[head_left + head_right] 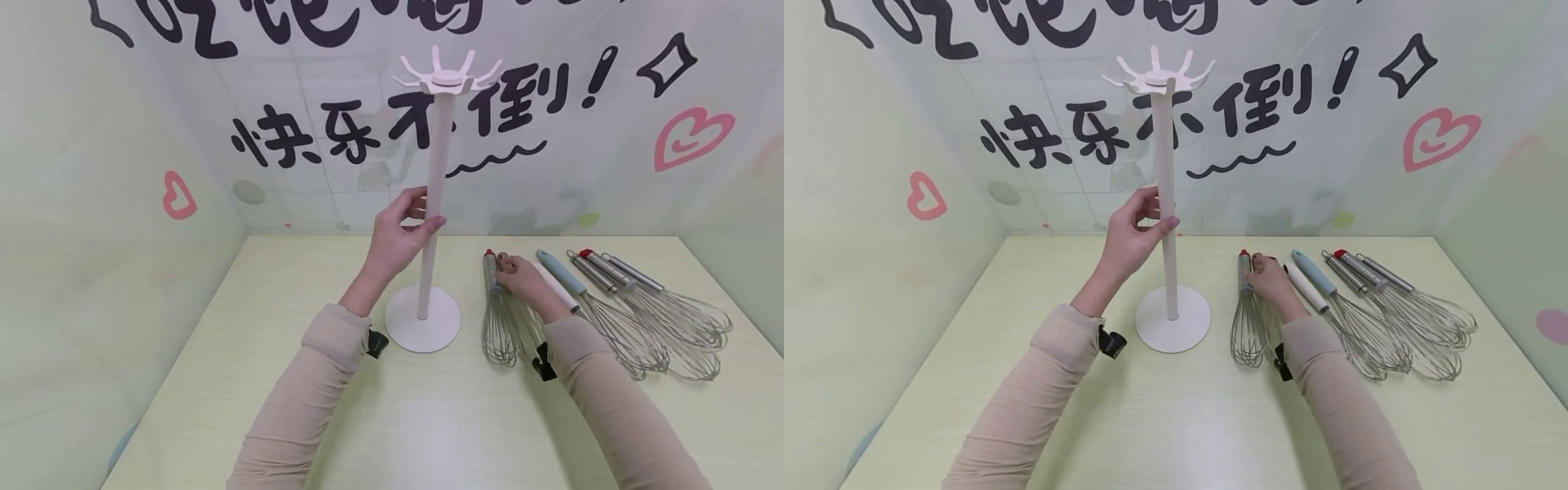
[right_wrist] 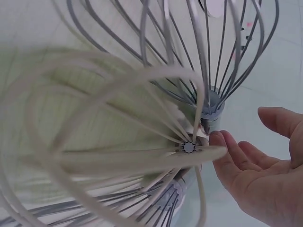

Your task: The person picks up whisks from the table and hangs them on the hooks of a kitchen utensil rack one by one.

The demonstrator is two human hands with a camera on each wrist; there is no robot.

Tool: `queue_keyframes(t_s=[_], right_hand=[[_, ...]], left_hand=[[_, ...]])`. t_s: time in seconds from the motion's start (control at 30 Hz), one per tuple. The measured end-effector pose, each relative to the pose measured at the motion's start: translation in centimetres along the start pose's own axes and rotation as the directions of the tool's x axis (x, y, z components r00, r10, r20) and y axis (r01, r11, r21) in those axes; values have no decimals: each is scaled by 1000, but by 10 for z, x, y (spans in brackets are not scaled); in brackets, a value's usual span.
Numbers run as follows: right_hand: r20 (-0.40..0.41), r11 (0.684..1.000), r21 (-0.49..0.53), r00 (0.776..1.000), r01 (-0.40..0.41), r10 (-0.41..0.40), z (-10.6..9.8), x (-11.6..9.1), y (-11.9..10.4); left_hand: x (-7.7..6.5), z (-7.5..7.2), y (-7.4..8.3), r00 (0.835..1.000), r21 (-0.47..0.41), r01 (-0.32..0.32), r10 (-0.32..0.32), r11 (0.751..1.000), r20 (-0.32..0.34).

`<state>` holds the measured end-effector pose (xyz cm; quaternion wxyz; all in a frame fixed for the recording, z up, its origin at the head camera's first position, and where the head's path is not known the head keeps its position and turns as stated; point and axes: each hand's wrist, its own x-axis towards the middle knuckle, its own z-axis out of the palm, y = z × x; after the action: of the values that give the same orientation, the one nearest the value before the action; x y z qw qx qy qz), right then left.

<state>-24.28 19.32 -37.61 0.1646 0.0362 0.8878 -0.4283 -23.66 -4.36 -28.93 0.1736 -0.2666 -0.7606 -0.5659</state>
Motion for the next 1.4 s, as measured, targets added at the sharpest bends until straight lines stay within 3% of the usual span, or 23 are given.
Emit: queue_keyframes(t_s=[0.3,0.6,0.9,1.4], right_hand=[[-42,998,-64,999,5,-7,8,9,5],[-46,974,-212,995,77,-89,15,14,8],[-52,988,-154,999,8,-16,27,17,5],[-88,995,-104,996,5,-15,30,17,3]], left_hand=[[1,-1,-1,1000,32,-8,8,999,16],[1,-1,-3,1000,17,-3,3,1000,23],[2,-2,-3,999,14,9,-9,1000,31],[2,-2,-2,999,19,15,-16,1000,35]])
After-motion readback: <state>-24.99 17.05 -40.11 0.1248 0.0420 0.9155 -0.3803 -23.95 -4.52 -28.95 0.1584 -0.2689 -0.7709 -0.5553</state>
